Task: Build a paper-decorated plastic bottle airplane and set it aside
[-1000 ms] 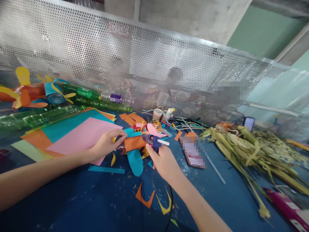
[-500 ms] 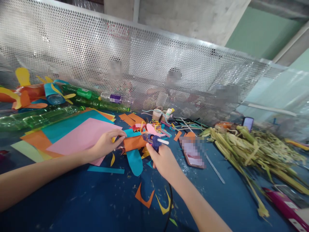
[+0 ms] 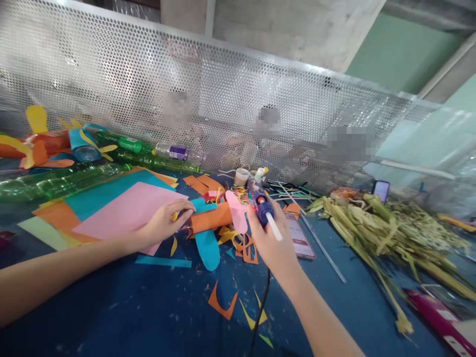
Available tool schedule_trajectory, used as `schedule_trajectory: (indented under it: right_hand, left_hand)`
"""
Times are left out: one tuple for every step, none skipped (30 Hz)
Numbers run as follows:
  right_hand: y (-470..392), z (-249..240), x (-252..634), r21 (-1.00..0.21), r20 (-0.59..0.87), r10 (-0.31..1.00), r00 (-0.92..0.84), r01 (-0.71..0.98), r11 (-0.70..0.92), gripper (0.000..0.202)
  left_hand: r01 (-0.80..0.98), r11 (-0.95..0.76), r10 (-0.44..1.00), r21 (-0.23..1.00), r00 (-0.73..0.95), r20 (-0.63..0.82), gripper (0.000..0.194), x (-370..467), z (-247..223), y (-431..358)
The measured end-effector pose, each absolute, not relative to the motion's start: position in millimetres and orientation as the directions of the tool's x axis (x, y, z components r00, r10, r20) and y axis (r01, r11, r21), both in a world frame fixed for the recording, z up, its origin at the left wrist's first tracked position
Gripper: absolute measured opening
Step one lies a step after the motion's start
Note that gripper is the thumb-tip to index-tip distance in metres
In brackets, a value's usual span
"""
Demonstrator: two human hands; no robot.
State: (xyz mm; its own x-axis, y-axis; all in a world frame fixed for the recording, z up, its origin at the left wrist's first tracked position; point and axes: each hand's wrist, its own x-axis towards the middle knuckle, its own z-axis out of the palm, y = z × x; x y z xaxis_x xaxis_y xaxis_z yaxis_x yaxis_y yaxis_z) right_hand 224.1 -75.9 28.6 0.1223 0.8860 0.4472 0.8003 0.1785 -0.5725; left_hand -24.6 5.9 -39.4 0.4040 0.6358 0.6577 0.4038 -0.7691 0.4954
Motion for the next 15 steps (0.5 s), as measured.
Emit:
schedule_trajectory:
  right_hand:
    - [-73,30,229,-0.473,0.542,0.829,0.142,0.866,0.16,0.03]
    - [-69,30,234,-0.368,0.611,0.78,0.131,0.92,0.133,0.028]
    - [-64,29,241,-0.281,0.63,0.769,0.107,0.955,0.097,0.027]
    - [-58,28,248,-0.23,0.608,0.787,0.099,0.972,0.055,0.027]
    - [-53,24,255,-0.221,0.587,0.803,0.101,0.974,0.039,0.026]
    - [-48,20,263,-0.213,0.555,0.826,0.101,0.977,0.023,0.027]
    - [-43,14,271,-0.189,0.481,0.867,0.13,0.981,-0.042,0.029]
    - [-38,8,279,-0.163,0.386,0.911,0.145,0.983,-0.088,0.032]
    - [-35,1,285,-0.128,0.297,0.943,0.151,0.985,-0.117,0.034]
    - [-32,-6,291,-0.084,0.221,0.966,0.131,0.99,-0.115,0.035]
    - [-30,-12,295,-0.037,0.159,0.981,0.106,0.994,-0.102,0.036]
    - [-29,-17,298,0.0,0.11,0.992,0.061,0.998,-0.061,0.037]
    - [-29,-21,300,0.018,0.065,0.998,0.013,1.0,-0.014,0.037]
    - [-28,-23,302,0.026,0.028,0.999,-0.028,0.999,0.027,0.037]
    - [-28,-25,303,0.029,0.0,0.998,-0.061,0.998,0.061,0.036]
  left_hand:
    - [0.405,-0.769,0.635,0.494,0.402,0.659,0.015,-25,-40,6]
    - [0.405,-0.769,0.635,0.494,0.401,0.66,0.016,-25,-40,6]
    - [0.405,-0.769,0.636,0.495,0.401,0.66,0.016,-25,-41,6]
    - [0.403,-0.77,0.635,0.496,0.404,0.658,0.016,-25,-42,6]
    - [0.399,-0.771,0.635,0.497,0.41,0.655,0.017,-25,-42,7]
    - [0.394,-0.772,0.634,0.499,0.414,0.653,0.018,-25,-43,7]
    - [0.39,-0.773,0.633,0.5,0.418,0.652,0.018,-25,-43,7]
    - [0.387,-0.773,0.633,0.502,0.419,0.651,0.018,-25,-44,8]
    - [0.387,-0.772,0.635,0.505,0.419,0.649,0.018,-25,-45,8]
    - [0.387,-0.771,0.636,0.506,0.417,0.649,0.017,-26,-45,9]
    - [0.388,-0.77,0.637,0.507,0.414,0.65,0.016,-26,-46,9]
    - [0.39,-0.769,0.638,0.507,0.412,0.65,0.015,-26,-46,10]
    - [0.394,-0.768,0.639,0.505,0.41,0.651,0.015,-26,-47,11]
    - [0.399,-0.769,0.637,0.5,0.409,0.653,0.014,-26,-47,11]
    - [0.405,-0.77,0.634,0.493,0.407,0.657,0.013,-26,-47,12]
